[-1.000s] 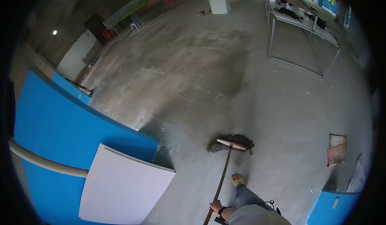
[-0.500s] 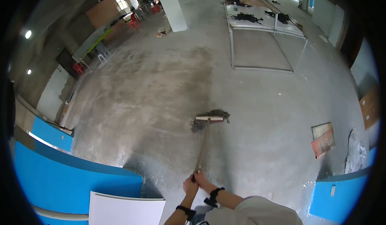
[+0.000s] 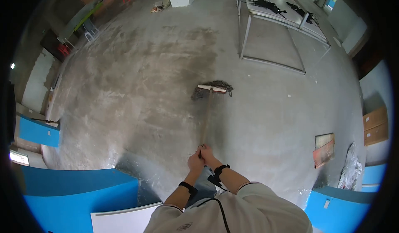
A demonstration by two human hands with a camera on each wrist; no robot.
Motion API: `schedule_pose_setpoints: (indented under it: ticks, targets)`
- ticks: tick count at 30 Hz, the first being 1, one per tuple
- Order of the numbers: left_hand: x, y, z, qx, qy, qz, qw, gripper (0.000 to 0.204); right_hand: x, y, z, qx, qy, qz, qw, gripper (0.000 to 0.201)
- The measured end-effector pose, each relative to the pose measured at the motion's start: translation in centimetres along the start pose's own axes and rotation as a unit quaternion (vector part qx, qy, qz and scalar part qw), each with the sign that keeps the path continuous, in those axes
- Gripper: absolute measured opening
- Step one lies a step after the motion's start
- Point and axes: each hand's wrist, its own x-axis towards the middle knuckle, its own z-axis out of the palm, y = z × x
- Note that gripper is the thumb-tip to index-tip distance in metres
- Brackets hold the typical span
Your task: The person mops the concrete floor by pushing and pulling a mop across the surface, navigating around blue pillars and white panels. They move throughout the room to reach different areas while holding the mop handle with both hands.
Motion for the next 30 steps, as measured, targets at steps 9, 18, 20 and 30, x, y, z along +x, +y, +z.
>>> schedule_pose_setpoints:
  ticks: [9, 18, 20, 30]
  targets:
    - [16.2, 1.5, -6.8, 0.035, -0.009, 0.052, 0.998, 0.039, 12.4, -9.4, 8.3, 0.042, -0.075, 0.084, 0.993, 0.008]
    - [31.0, 11.4, -5.0, 0.016, -0.009, 0.001, 1.000, 0.045, 23.2, -24.9, 10.9, -0.176, 0.015, 0.074, 0.981, 0.008]
    - [36.5, 14.8, -3.6, 0.013, -0.018, -0.014, 1.000, 0.048, 27.7, -28.9, 10.9, -0.209, 0.031, 0.045, 0.976, 0.008]
    - [66.3, 35.4, -4.5, -0.032, -0.057, 0.003, 0.998, 0.045, 55.1, -52.9, 11.1, -0.188, 0.028, -0.006, 0.982, 0.082]
